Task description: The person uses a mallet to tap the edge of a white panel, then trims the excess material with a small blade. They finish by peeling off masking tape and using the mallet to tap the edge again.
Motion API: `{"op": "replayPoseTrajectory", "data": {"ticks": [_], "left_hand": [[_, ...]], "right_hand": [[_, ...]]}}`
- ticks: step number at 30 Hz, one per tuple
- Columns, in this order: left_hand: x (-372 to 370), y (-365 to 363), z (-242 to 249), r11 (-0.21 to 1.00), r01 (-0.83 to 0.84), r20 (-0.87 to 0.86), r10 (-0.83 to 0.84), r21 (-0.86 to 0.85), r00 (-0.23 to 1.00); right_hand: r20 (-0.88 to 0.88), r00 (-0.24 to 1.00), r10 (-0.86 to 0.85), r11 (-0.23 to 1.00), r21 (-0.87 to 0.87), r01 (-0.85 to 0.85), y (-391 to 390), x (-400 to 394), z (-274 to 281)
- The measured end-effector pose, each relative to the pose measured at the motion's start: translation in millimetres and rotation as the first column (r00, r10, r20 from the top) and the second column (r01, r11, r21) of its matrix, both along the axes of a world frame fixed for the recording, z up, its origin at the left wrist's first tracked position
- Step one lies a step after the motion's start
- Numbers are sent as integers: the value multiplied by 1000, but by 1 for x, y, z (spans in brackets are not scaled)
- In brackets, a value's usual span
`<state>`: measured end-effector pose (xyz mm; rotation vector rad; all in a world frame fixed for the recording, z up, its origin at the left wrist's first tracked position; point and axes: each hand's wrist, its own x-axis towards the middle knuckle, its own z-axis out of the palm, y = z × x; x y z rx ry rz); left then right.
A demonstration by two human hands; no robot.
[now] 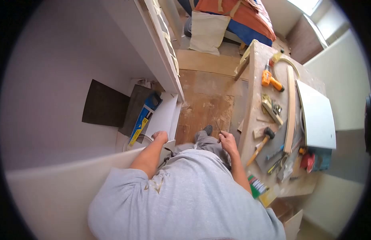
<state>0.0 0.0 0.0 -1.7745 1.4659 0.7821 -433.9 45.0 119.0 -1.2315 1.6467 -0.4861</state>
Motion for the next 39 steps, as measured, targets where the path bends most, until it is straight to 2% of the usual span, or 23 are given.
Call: {"op": "replayPoseTrajectory", "data": {"ticks": [2, 3, 5, 7, 9, 10, 12, 13, 15, 16, 17, 18, 19, 20, 21, 23, 25, 27, 30, 31, 34, 38, 39], "left_hand": [[12, 63, 20, 975, -137, 86, 124, 174, 989], [-47, -43, -2, 972, -166, -31, 173, 167, 984], [-22, -15, -2, 971, -238, 9, 238, 35, 971], [3, -20, -80, 898, -428, 41, 426, 102, 904], [4, -35, -60, 909, -363, 42, 363, 202, 931], [0, -23, -41, 892, -392, 37, 395, 226, 918], [-19, -22, -7, 889, -398, 23, 403, 229, 915], [-20, -11, -18, 879, -417, 21, 424, 230, 905], [-31, 15, -38, 772, -636, 13, 636, 15, 772], [-46, 5, -20, 593, -805, 32, 804, 31, 594], [-60, 17, -33, 567, -823, 30, 822, 45, 568], [-78, 37, -66, 433, -902, 8, 902, 1, 433], [-87, 54, -97, 284, -958, -9, 959, -52, 284], [-90, 57, -109, 701, -669, -79, 703, 249, 707], [-97, 60, -96, 674, -692, -62, 726, 259, 684], [-110, 73, -62, 816, -520, -249, 574, 253, 780], [-122, 84, -18, 762, -586, -253, 646, 276, 720], [-134, 90, 13, 690, -664, -311, 723, 287, 617], [-147, 111, 31, 652, -691, -376, 753, 312, 541], [-147, 116, 37, 647, -692, -386, 756, 319, 529], [-132, 123, 53, 643, -689, -395, 759, 333, 517], [-97, 115, 74, 681, -660, -381, 729, 318, 569], [-83, 110, 80, 699, -643, -370, 713, 311, 596]], "right_hand": [[-7, 999, 37, 996, -83, -37, 12, 1, 10], [-123, 989, 85, 990, -100, -97, -117, -47, 27], [-87, 983, 163, 978, -120, -173, -157, -36, 19], [-132, 949, 285, 955, -47, -293, -222, -31, 40], [-148, 924, 352, 934, -13, -357, -270, -27, 39], [-217, 885, 411, 899, -61, -433, -285, -23, 50], [-259, 844, 470, 871, -18, -491, -312, -26, 62], [-284, 817, 501, 851, -8, -524, -328, -18, 68], [-285, 821, 495, 864, 62, -499, -355, -2, 84], [-282, 834, 473, 881, 132, -455, -364, 3, 90], [-286, 843, 456, 889, 201, -412, -374, 8, 96], [-292, 824, 487, 873, 209, -442, -386, 0, 82], [-320, 760, 565, 819, 102, -565, -397, -4, 65], [-345, 693, 633, 738, 1, -674, -406, -6, 48], [-381, 645, 662, 709, 38, -705, -416, -2, 46], [-348, 665, 660, 729, 84, -679, -429, 6, 45], [-319, 687, 653, 723, -9, -691, -435, 8, 34], [-259, 728, 635, 764, 75, -640, -432, 16, 39], [-217, 715, 665, 743, 92, -663, -427, 12, 8], [-221, 724, 653, 752, 83, -653, -424, 19, 15], [-222, 635, 740, 661, 66, -747, -420, 33, 21], [-182, 724, 665, 735, -12, -678, -420, 39, 4], [-162, 767, 621, 766, -84, -638, -419, 42, -3]]}}
